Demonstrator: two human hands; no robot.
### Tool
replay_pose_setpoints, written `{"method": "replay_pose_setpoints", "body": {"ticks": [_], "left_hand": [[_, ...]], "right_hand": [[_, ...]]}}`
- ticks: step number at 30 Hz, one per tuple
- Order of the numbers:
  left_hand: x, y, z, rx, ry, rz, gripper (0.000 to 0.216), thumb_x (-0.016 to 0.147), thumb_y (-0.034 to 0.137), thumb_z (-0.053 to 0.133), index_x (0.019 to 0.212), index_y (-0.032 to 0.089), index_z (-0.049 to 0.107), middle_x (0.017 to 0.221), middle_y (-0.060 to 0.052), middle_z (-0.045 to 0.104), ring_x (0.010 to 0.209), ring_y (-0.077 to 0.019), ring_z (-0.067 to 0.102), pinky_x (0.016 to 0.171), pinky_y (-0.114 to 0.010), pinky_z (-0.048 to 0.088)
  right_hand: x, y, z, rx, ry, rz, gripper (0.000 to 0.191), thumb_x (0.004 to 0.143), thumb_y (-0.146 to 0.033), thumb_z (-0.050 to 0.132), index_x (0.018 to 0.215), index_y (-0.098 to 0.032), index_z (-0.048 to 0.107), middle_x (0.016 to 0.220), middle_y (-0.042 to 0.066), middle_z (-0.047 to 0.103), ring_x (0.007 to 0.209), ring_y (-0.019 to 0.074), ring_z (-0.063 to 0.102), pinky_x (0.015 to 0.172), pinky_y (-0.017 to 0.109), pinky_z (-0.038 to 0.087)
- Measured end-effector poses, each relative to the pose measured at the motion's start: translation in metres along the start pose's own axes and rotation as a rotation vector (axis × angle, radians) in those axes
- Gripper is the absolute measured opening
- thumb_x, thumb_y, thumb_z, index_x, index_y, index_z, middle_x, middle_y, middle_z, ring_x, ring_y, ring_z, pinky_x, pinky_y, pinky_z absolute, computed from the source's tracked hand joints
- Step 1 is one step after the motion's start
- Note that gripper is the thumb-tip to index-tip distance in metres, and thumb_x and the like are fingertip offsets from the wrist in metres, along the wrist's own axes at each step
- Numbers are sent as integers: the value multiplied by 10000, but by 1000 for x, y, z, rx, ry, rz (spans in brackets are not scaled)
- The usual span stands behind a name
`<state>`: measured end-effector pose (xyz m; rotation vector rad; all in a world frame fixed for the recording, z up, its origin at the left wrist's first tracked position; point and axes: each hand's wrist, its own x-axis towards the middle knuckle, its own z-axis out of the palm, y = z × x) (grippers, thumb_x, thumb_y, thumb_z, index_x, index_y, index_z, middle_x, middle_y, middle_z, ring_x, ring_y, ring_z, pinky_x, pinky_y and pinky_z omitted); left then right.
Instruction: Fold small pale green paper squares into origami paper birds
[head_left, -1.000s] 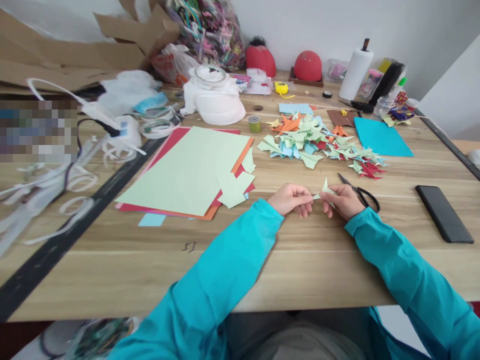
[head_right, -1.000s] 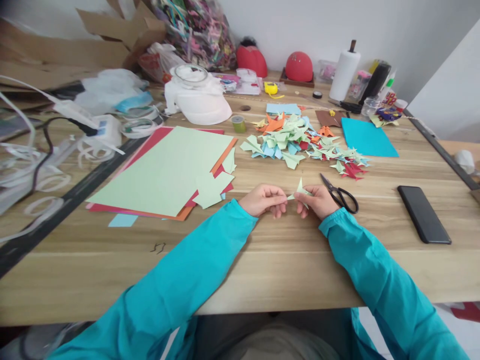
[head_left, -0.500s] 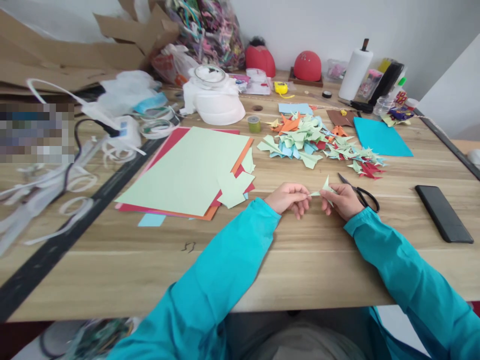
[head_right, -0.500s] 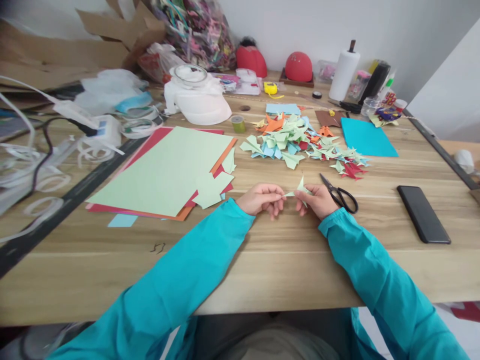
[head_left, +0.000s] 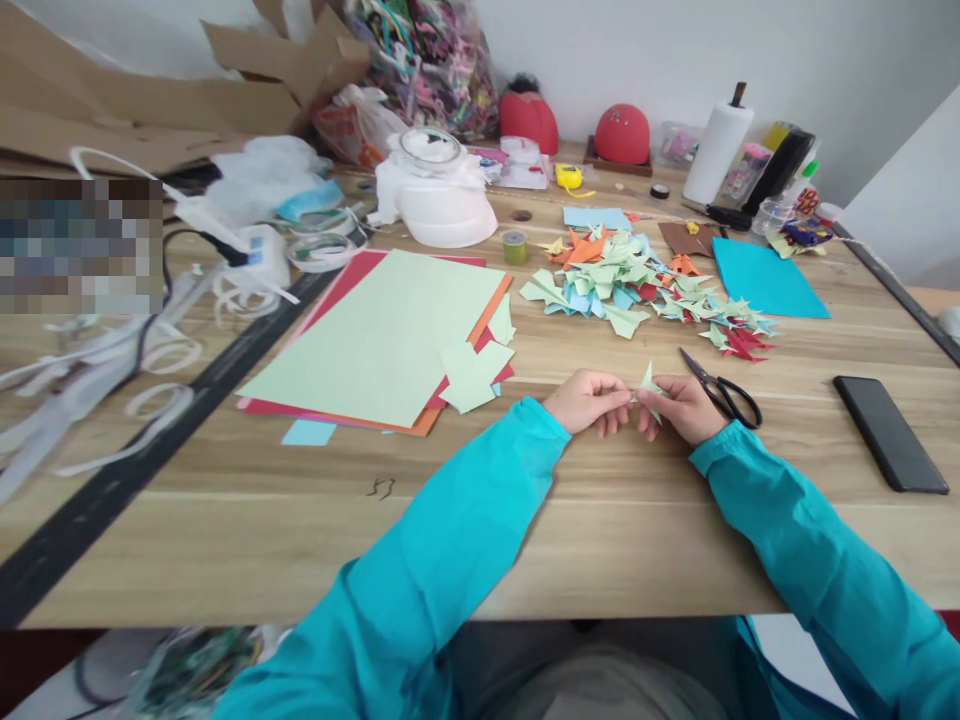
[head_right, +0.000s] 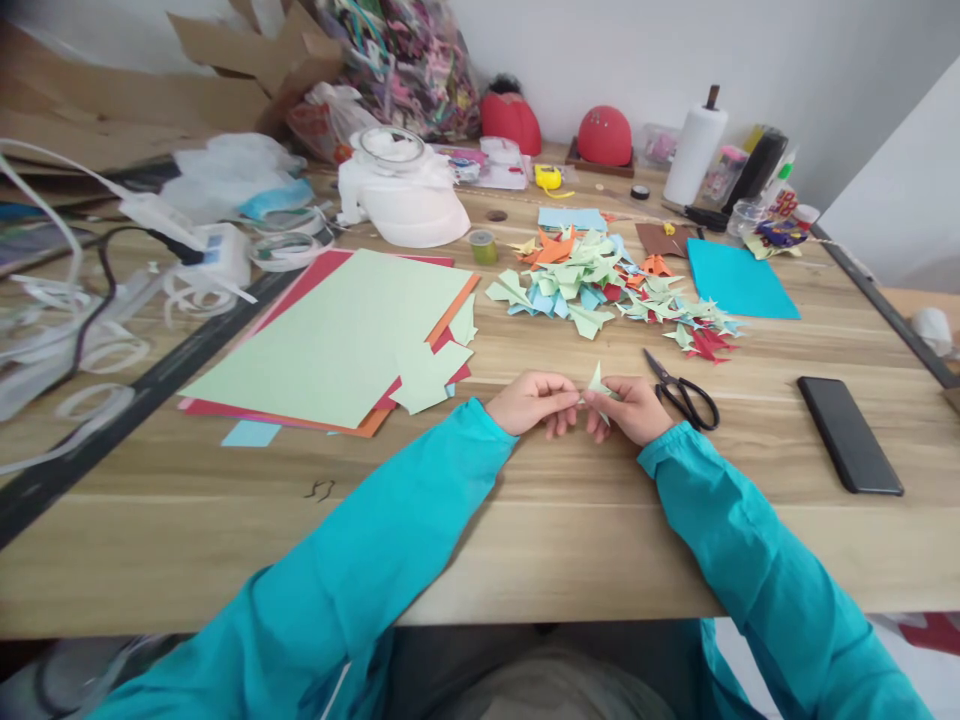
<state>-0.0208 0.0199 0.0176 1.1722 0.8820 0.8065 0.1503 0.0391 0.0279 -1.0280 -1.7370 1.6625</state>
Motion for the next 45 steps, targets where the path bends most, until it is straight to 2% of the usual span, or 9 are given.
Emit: {"method": "replay_pose_setpoints", "body": {"ticks": [10, 22, 30, 35, 38, 41, 45], "left_hand": [[-1, 0, 2, 108, 19, 20, 208, 736, 286, 584, 661, 100, 531, 494, 15, 550, 351, -50, 479, 328, -152, 366], [-2, -1, 2, 163, 7, 10, 153, 745, 223, 561, 661, 104, 511, 495, 16, 548, 357, -49, 482, 346, -150, 377], [-1, 3, -2, 21, -43, 5, 234, 701, 313, 620, 681, 97, 533, 516, -3, 575, 370, -70, 511, 349, -171, 390], [-1, 1, -4, -92, 65, 57, 274, 658, 344, 657, 669, 106, 523, 495, 8, 566, 373, -79, 518, 335, -172, 389], [0, 0, -2, -165, 153, 82, 288, 636, 350, 675, 663, 110, 519, 480, 26, 550, 347, -65, 489, 318, -167, 374], [2, 0, 3, -223, 225, 88, 307, 619, 364, 687, 668, 110, 520, 483, 30, 550, 340, -58, 475, 315, -167, 371], [2, 2, 9, -116, 230, 100, 326, 571, 355, 725, 629, 99, 530, 420, 38, 517, 322, -57, 451, 314, -170, 356]], "right_hand": [[0, -1, 2, -26, 13, 55, 380, 686, -509, 597, 620, -141, 529, 428, -8, 581, 320, 103, 523, 326, 191, 411], [-2, -1, 1, -108, -1, 24, 360, 709, -475, 593, 603, -138, 524, 432, -6, 578, 314, 88, 509, 309, 172, 381], [0, 0, -1, -32, 14, 21, 340, 693, -472, 612, 646, -140, 553, 440, -10, 583, 327, 100, 517, 334, 194, 401], [1, 6, -4, 114, -7, -25, 316, 712, -450, 608, 692, -135, 604, 513, 13, 625, 386, 120, 560, 395, 226, 442], [-1, 4, -2, 85, -70, -42, 325, 695, -451, 626, 673, -127, 624, 573, 41, 649, 457, 143, 601, 450, 245, 469], [-2, 0, 0, 25, -67, -62, 326, 719, -456, 600, 695, -132, 636, 593, 47, 654, 496, 147, 614, 479, 251, 477], [-2, -2, 4, -8, -73, -112, 321, 737, -460, 577, 739, -146, 643, 622, 42, 659, 554, 151, 629, 532, 262, 499]]}}
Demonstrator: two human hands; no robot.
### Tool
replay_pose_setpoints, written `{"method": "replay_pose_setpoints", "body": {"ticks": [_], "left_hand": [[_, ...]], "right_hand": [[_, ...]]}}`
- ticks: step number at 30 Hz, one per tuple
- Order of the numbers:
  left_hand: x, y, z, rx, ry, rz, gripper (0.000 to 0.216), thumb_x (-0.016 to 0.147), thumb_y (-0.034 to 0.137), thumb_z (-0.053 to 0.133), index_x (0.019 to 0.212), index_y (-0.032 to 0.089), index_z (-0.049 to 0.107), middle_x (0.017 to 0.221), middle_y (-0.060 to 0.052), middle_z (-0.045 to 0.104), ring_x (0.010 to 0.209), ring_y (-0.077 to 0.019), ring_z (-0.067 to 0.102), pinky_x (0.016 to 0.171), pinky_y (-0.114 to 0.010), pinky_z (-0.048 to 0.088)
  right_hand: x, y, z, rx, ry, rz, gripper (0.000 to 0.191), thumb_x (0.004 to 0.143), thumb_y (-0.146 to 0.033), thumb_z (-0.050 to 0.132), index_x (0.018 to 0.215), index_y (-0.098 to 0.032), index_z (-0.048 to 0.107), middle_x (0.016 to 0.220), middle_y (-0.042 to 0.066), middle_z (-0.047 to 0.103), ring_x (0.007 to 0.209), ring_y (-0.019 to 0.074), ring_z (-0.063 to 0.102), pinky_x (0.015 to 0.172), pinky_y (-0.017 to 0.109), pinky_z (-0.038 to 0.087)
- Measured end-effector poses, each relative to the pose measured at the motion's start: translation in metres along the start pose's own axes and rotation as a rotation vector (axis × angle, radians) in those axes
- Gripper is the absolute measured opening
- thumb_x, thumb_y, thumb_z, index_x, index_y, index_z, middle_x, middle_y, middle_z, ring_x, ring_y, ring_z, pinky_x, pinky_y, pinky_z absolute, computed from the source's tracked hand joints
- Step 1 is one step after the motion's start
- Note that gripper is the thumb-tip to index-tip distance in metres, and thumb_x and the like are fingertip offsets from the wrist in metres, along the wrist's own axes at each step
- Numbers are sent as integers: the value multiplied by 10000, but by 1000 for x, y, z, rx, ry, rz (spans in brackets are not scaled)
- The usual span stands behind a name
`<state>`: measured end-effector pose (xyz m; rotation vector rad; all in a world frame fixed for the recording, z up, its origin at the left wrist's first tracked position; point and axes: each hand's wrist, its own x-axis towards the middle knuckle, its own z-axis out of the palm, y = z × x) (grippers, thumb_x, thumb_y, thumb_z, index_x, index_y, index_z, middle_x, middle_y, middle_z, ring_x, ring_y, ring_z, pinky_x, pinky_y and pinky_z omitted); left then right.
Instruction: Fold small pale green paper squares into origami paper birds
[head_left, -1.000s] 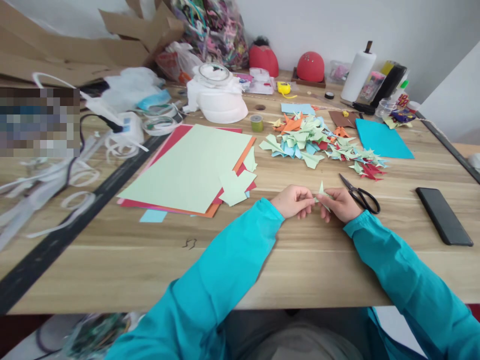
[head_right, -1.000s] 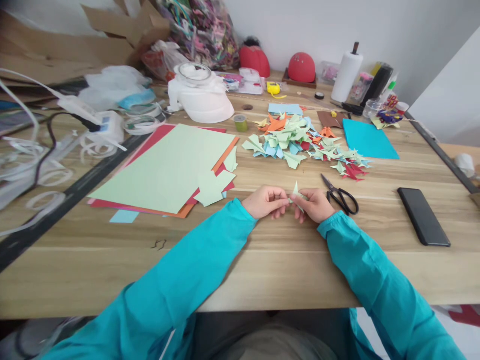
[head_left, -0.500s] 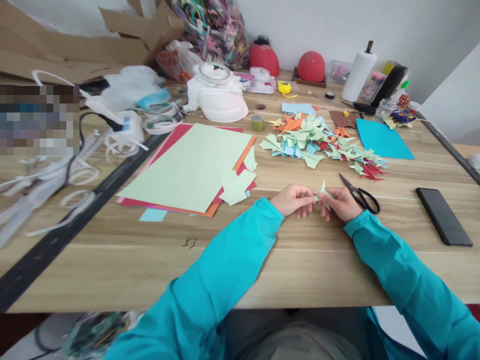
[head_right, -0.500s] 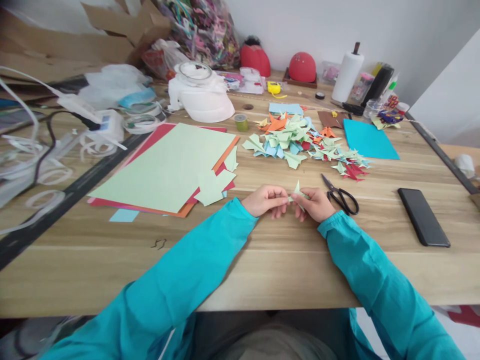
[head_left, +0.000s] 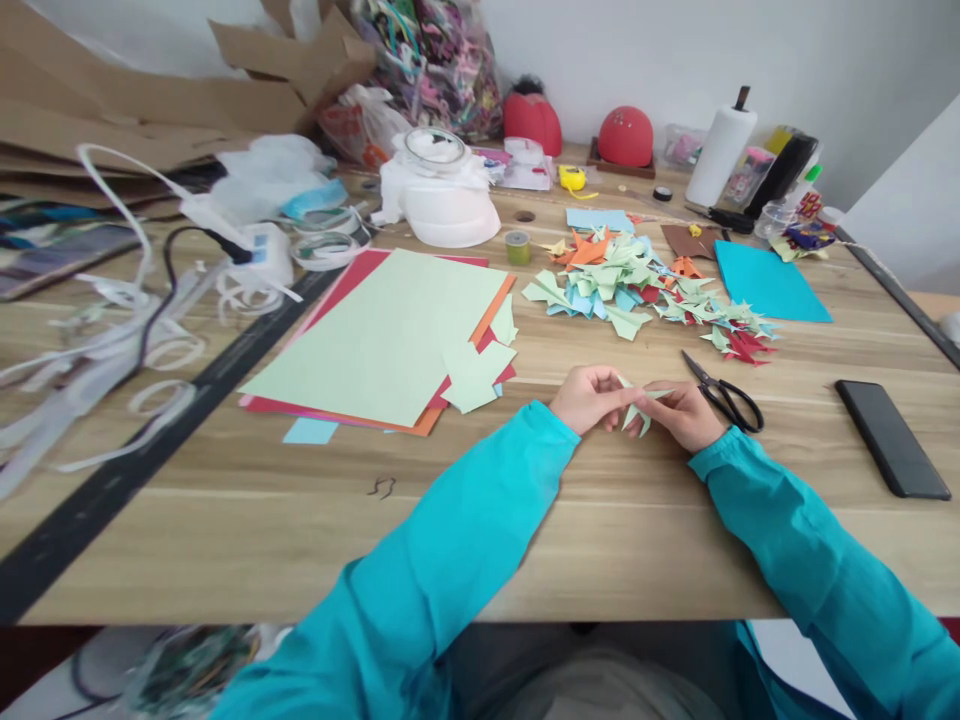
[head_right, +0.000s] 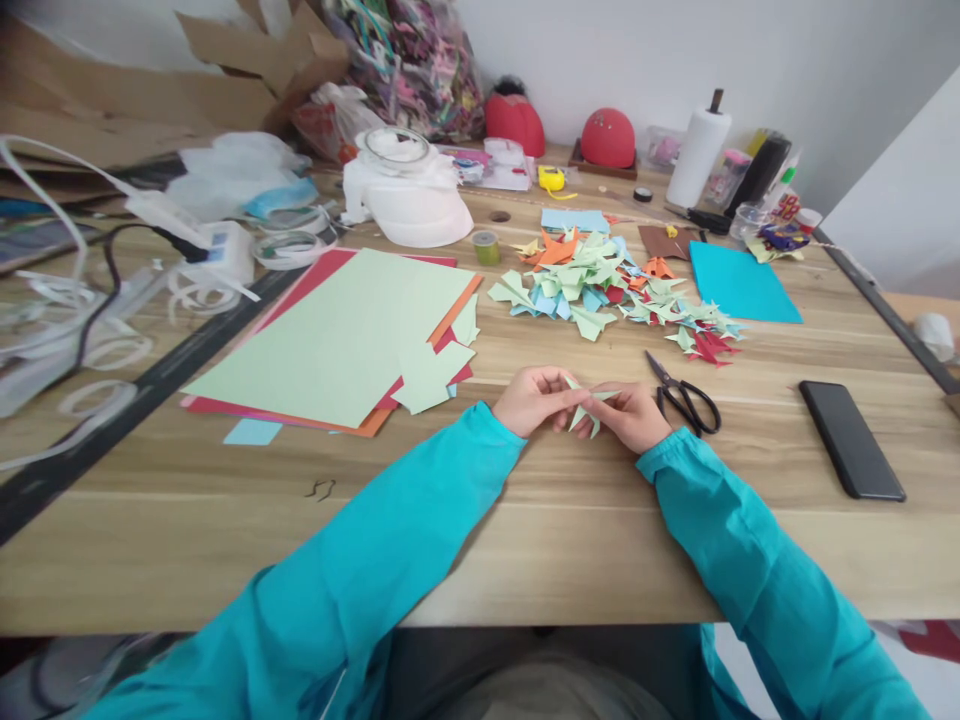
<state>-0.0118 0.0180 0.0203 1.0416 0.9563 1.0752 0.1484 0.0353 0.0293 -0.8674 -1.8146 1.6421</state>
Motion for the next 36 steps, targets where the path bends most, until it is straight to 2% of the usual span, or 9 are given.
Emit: {"method": "replay_pose_setpoints", "body": {"ticks": [3, 8, 14, 19, 27, 36], "left_hand": [[0, -1, 1, 39, 19, -1, 344, 573, 362, 723, 555, 103, 496, 414, 28, 519, 305, -52, 438, 307, -173, 341], [1, -4, 2, 7, 21, 7, 339, 592, 369, 709, 566, 100, 504, 438, 25, 528, 324, -62, 463, 316, -181, 370], [1, -3, 2, -28, -16, 2, 304, 651, 350, 670, 590, 90, 525, 477, -5, 564, 388, -81, 521, 389, -200, 440], [1, -2, 0, -25, -92, -45, 276, 727, 334, 602, 618, 89, 537, 484, -26, 581, 419, -90, 548, 414, -192, 443], [0, -2, 0, -7, -107, -51, 275, 715, 334, 611, 618, 83, 553, 487, -35, 589, 425, -98, 555, 415, -196, 446], [1, -4, 3, -27, 40, 5, 278, 665, 344, 656, 606, 85, 572, 504, -17, 580, 400, -96, 539, 392, -213, 444]], "right_hand": [[0, 3, 1, -17, 15, -15, 316, 744, -453, 572, 759, -145, 639, 619, 41, 659, 546, 150, 627, 518, 262, 504], [0, 6, 1, -19, 59, 2, 307, 746, -439, 575, 708, -139, 627, 620, 49, 659, 500, 141, 613, 463, 248, 489], [0, 7, -1, 9, 88, -11, 325, 739, -445, 579, 652, -134, 607, 588, 47, 644, 475, 138, 604, 431, 235, 467], [1, 8, -1, 26, 138, 6, 308, 721, -435, 603, 634, -140, 592, 552, 39, 638, 442, 137, 593, 403, 231, 448], [2, 4, 1, -42, 170, 18, 289, 706, -408, 625, 622, -136, 577, 505, 22, 621, 408, 129, 578, 372, 217, 436], [1, 7, -1, 1, 187, 11, 259, 712, -371, 633, 633, -128, 591, 496, 19, 623, 401, 122, 573, 382, 208, 430]]}}
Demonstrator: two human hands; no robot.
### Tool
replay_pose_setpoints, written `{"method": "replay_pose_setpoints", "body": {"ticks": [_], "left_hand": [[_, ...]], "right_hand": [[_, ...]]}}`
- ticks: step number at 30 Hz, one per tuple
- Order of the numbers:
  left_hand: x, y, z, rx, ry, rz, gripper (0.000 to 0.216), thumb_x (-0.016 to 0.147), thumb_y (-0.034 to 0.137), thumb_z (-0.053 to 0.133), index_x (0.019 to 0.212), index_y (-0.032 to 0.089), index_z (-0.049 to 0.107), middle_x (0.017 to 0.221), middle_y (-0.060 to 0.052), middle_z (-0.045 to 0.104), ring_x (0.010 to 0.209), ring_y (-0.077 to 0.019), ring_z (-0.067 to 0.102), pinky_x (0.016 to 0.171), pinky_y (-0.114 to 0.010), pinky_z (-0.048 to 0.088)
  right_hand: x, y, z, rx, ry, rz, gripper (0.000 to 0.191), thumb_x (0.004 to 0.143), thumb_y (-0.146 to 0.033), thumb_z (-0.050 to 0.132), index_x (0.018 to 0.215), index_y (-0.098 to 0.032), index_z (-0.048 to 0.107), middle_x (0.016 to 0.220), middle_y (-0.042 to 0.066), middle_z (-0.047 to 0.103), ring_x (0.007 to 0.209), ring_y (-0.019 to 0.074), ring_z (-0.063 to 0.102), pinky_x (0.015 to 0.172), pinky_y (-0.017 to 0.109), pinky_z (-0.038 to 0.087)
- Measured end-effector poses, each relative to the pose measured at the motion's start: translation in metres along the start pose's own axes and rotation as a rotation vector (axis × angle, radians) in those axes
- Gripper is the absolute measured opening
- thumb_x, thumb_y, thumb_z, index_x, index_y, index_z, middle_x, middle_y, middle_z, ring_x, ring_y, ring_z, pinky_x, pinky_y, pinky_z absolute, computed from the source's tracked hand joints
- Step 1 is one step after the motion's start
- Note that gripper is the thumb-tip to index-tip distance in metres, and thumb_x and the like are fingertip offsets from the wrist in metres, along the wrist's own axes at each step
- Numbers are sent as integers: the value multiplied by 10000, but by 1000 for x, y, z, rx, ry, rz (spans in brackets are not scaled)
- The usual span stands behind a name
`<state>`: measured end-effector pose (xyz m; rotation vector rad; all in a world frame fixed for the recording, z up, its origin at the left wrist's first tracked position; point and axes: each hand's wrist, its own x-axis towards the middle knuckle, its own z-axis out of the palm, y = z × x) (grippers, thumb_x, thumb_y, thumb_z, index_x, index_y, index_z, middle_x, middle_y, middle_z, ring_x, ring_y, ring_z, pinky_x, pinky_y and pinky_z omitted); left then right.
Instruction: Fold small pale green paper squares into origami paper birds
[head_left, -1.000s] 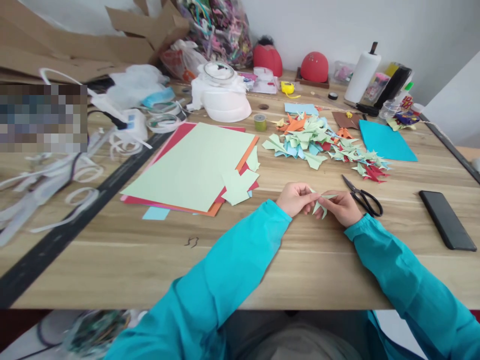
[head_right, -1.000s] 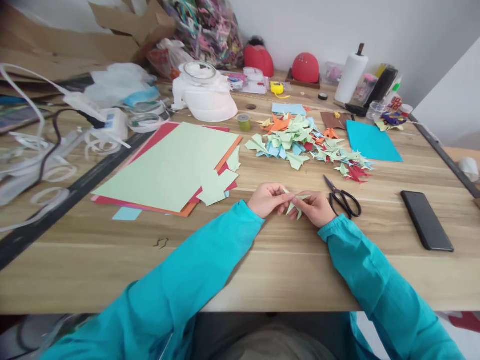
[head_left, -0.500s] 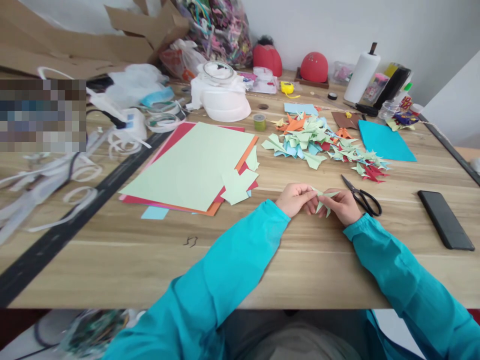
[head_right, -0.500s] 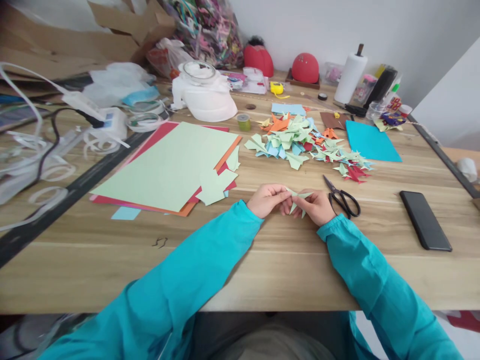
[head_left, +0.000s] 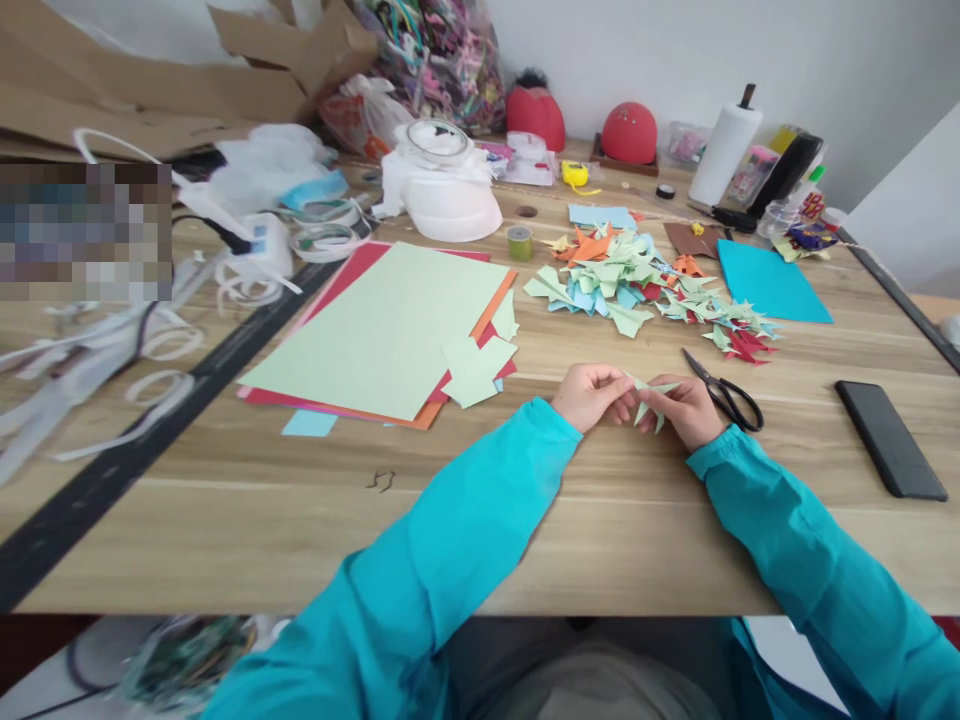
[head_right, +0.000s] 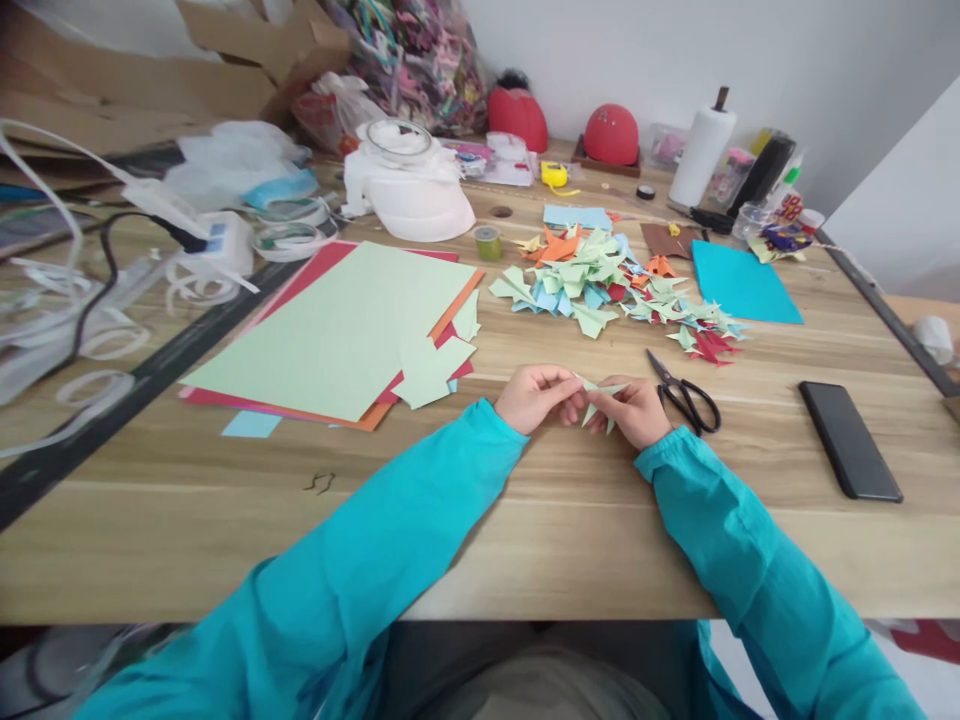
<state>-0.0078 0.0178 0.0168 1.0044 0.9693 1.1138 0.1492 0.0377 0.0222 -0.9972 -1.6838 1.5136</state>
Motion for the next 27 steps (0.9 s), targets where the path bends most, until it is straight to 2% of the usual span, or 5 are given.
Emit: {"method": "replay_pose_setpoints", "body": {"ticks": [17, 27], "left_hand": [[0, 0, -1, -11, -10, 0, 276, 674, 335, 652, 605, 91, 543, 469, -4, 567, 377, -91, 526, 386, -212, 440], [1, 0, -3, -92, -86, -47, 234, 706, 289, 626, 636, 72, 573, 515, -37, 599, 441, -126, 583, 450, -238, 489]], "right_hand": [[0, 1, 1, 53, -31, 29, 262, 696, -382, 647, 673, -124, 604, 537, 25, 629, 420, 131, 586, 389, 216, 441], [2, 4, -3, 77, -18, 36, 241, 678, -363, 671, 675, -131, 605, 522, 27, 638, 415, 135, 586, 386, 216, 433]]}}
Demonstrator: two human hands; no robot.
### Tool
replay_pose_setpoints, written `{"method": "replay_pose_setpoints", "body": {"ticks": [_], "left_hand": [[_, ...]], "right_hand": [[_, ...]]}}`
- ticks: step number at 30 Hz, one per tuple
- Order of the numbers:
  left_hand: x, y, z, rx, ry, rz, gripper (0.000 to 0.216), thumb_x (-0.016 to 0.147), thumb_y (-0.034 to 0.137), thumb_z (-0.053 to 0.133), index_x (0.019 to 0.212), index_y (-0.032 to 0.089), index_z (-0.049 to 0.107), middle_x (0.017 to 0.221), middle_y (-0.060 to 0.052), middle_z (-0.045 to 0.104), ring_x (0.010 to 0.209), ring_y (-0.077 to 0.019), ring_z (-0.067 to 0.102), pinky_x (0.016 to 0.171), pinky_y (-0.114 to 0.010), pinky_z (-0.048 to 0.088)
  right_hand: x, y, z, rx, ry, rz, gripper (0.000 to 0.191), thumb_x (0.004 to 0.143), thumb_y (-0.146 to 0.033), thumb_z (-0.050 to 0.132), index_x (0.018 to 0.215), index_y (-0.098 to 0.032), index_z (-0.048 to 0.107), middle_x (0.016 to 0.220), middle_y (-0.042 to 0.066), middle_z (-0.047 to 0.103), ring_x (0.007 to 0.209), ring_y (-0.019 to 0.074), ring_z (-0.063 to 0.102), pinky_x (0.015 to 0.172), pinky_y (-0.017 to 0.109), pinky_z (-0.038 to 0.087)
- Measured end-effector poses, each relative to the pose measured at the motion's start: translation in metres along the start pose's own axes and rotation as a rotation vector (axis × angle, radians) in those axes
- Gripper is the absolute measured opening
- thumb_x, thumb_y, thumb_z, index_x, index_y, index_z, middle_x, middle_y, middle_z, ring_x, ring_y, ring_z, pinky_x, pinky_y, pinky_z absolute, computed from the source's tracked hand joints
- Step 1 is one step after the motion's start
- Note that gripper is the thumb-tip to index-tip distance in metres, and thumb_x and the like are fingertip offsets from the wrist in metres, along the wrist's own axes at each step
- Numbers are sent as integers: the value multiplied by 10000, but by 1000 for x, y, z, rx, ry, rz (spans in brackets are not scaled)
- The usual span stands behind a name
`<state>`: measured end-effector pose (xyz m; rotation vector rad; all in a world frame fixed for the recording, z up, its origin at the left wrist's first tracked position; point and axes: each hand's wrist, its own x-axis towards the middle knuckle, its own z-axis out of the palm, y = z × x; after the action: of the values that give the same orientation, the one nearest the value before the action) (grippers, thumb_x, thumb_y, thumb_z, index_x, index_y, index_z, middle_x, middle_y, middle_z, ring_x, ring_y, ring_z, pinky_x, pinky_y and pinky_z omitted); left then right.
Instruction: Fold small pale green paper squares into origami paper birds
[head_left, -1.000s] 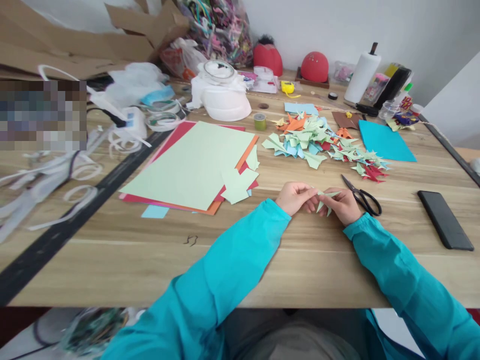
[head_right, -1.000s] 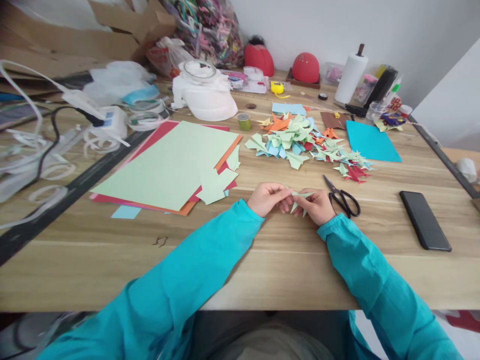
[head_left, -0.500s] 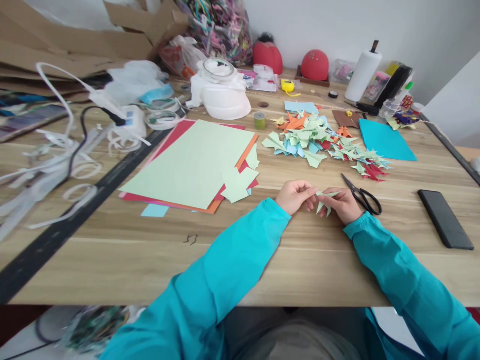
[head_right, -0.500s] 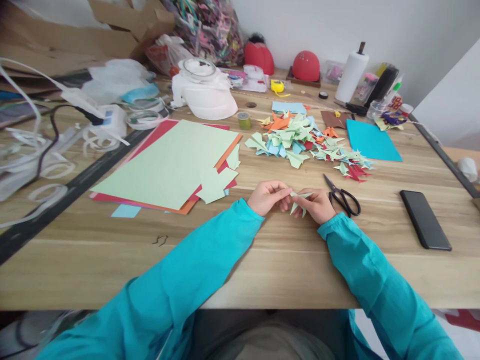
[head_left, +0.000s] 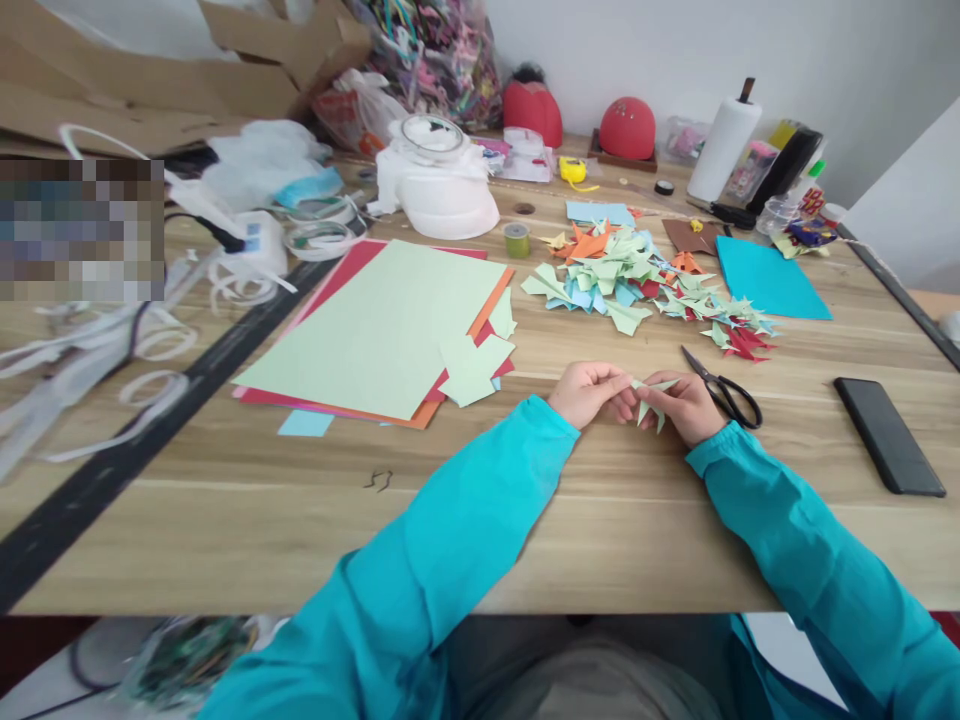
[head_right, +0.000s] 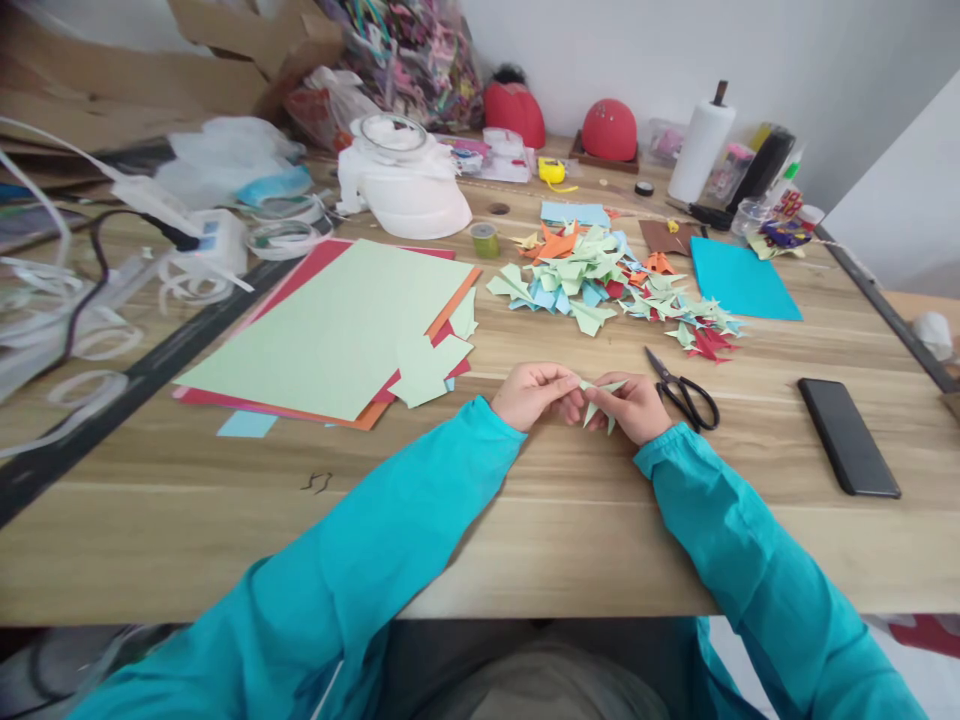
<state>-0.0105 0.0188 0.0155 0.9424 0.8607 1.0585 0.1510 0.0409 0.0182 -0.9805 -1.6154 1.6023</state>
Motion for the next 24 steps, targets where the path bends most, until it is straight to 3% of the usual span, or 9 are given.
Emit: {"method": "replay_pose_setpoints", "body": {"ticks": [12, 24], "left_hand": [[1, 0, 0, -75, 32, -9, 246, 768, 304, 549, 671, 78, 548, 561, -41, 595, 436, -121, 570, 431, -241, 466], [1, -1, 0, -20, 49, 20, 200, 711, 253, 616, 632, 90, 531, 534, -15, 580, 423, -93, 546, 439, -222, 460]], "right_hand": [[1, 2, -1, 30, 1, 5, 241, 674, -367, 671, 681, -132, 619, 518, 25, 634, 406, 132, 576, 395, 222, 443], [0, 0, -1, 14, 3, 15, 248, 665, -371, 678, 686, -131, 619, 525, 28, 637, 409, 141, 581, 380, 224, 433]]}}
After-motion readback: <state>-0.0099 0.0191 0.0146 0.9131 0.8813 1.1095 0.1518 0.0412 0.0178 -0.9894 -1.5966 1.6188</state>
